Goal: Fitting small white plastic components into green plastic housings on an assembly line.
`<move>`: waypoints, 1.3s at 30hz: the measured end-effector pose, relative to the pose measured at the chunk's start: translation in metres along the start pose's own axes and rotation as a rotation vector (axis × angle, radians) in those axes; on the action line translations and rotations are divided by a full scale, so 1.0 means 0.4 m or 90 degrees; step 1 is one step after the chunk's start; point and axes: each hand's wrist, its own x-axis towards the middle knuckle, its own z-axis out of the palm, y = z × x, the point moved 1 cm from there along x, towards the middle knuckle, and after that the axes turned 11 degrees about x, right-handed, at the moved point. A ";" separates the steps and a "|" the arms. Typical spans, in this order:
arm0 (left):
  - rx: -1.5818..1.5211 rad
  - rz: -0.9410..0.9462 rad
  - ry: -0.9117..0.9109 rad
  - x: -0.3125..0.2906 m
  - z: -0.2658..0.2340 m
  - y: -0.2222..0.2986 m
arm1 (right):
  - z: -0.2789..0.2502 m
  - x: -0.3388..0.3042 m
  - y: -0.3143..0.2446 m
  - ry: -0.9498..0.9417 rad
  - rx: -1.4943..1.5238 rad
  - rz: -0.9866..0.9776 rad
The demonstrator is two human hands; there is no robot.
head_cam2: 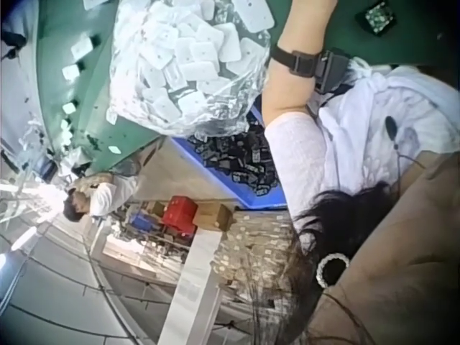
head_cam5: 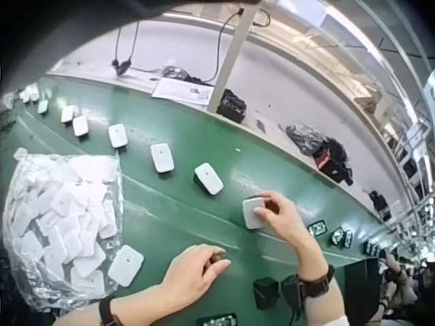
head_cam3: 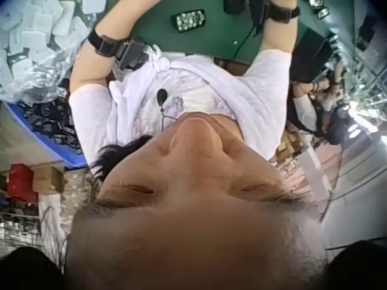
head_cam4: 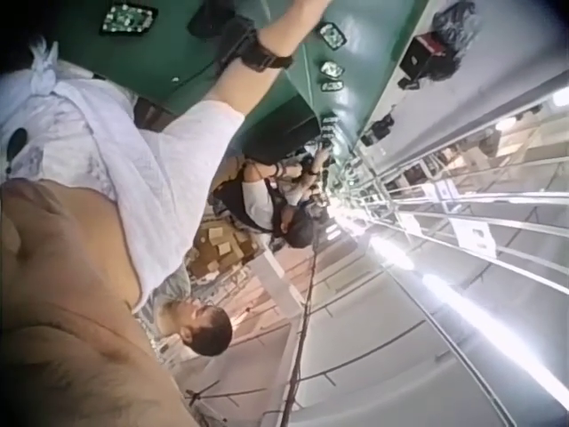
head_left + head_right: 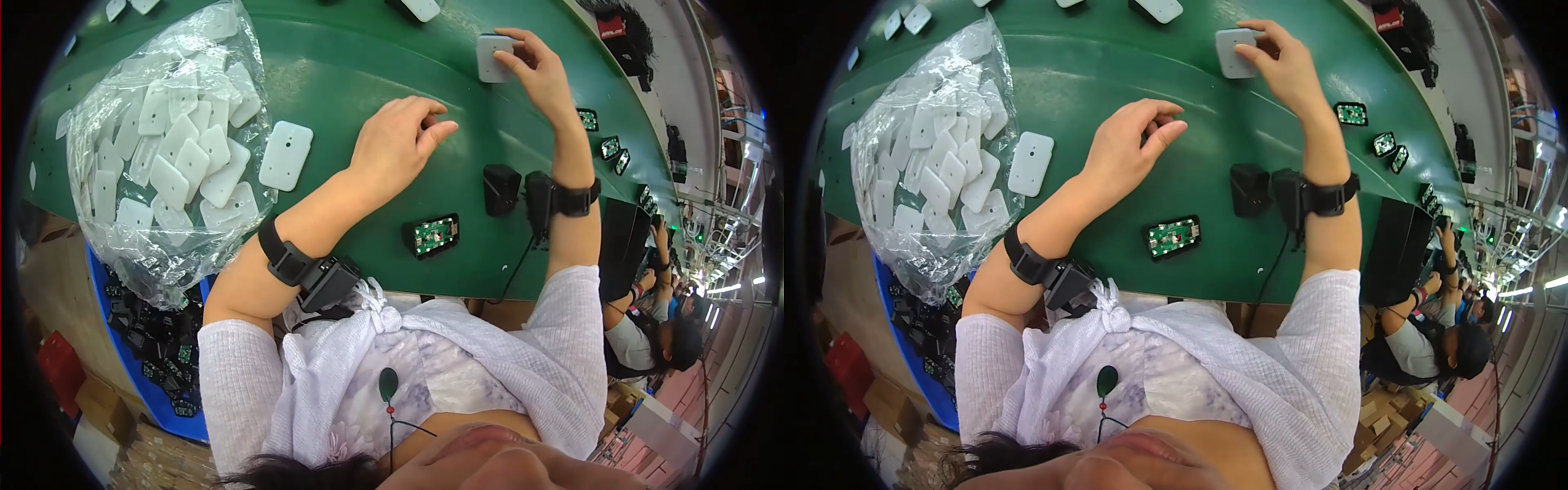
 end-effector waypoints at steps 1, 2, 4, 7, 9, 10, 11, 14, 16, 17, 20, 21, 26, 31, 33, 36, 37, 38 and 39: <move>0.009 0.001 -0.003 -0.002 -0.002 -0.001 | -0.013 0.024 0.009 -0.007 -0.045 0.015; 0.019 0.002 -0.005 -0.003 -0.003 -0.003 | -0.028 0.046 0.016 -0.013 -0.044 0.010; 0.021 0.011 0.005 -0.002 0.003 -0.006 | -0.063 0.083 0.031 -0.098 -0.200 -0.007; 0.026 0.019 0.010 -0.001 0.007 -0.008 | -0.105 0.125 0.059 -0.147 -0.131 0.053; 0.021 0.024 0.015 -0.002 0.006 -0.014 | -0.118 0.148 0.065 -0.167 -0.086 0.186; 0.025 0.019 0.021 -0.004 0.006 -0.015 | -0.123 0.154 0.072 -0.175 -0.085 0.182; 0.025 0.018 0.022 -0.006 0.007 -0.015 | -0.129 0.155 0.083 -0.140 -0.096 0.211; 0.026 0.020 0.032 -0.005 0.015 -0.014 | -0.096 0.139 0.056 -0.070 -0.082 0.204; 0.022 0.029 0.033 0.005 0.027 -0.003 | -0.053 0.114 -0.018 0.158 -0.337 -0.036; 0.050 0.023 0.041 -0.004 0.019 -0.012 | 0.037 0.097 -0.080 0.081 -0.254 -0.100; 0.135 0.059 0.009 -0.013 0.019 -0.015 | 0.253 0.006 -0.217 -0.149 -0.234 -0.322; 0.209 0.083 -0.020 -0.016 0.024 -0.026 | 0.324 -0.017 -0.239 -0.195 -0.271 -0.413; 0.229 0.217 -0.006 -0.020 0.030 -0.042 | 0.494 -0.053 -0.249 -0.353 -0.285 -0.563; 0.242 0.212 -0.043 -0.019 0.021 -0.032 | 0.500 -0.038 -0.230 -0.377 -0.289 -0.512; 0.154 0.192 -0.047 -0.022 0.037 -0.050 | 0.474 -0.038 -0.237 -0.333 -0.251 -0.542; 0.120 0.168 0.038 -0.021 0.053 -0.060 | 0.362 -0.050 -0.252 -0.088 -0.207 -0.477; 0.175 0.157 0.134 -0.018 0.045 -0.046 | 0.326 -0.056 -0.237 -0.007 -0.132 -0.463; 0.163 0.175 0.122 -0.013 0.039 -0.030 | 0.297 -0.078 -0.227 0.010 -0.147 -0.453; -0.118 0.060 0.091 -0.004 0.020 -0.008 | 0.270 -0.105 -0.217 0.054 0.054 -0.289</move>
